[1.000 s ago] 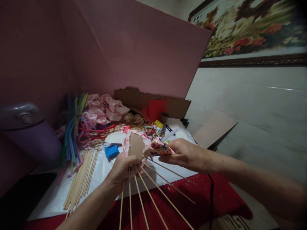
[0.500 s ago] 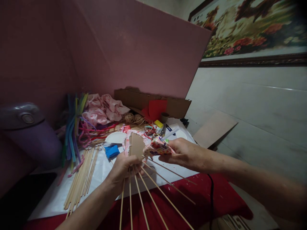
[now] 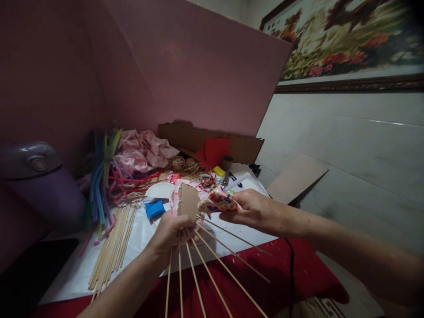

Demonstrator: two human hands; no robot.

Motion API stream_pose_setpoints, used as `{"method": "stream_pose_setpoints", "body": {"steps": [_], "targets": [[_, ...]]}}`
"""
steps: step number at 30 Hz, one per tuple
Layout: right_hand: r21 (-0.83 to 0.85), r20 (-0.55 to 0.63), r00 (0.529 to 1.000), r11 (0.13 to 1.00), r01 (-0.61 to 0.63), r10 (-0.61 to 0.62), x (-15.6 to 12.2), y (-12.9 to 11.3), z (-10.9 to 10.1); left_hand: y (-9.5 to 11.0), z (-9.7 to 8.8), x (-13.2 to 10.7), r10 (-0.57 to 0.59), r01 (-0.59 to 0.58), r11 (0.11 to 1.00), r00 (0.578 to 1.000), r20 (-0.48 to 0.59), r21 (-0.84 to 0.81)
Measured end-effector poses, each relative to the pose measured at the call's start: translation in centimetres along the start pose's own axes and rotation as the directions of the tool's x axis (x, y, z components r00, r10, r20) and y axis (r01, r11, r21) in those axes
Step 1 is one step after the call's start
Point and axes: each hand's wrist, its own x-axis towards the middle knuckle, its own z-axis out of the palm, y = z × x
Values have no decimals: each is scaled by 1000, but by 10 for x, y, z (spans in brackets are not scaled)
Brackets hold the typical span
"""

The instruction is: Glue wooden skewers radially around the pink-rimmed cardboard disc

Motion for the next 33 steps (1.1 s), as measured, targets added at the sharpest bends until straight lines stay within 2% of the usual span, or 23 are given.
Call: {"method": "stream_pose_setpoints", "body": {"steps": [24,33], "targets": [[13,23,1000,1000,-12,12,-1,-4,0,-2,-2,1,11,-11,1000,1000,17,6],[-1,49,999,1000,-3,3,-1,-7,-2,5,4,-4,-15,15,1000,1000,7,-13]]}}
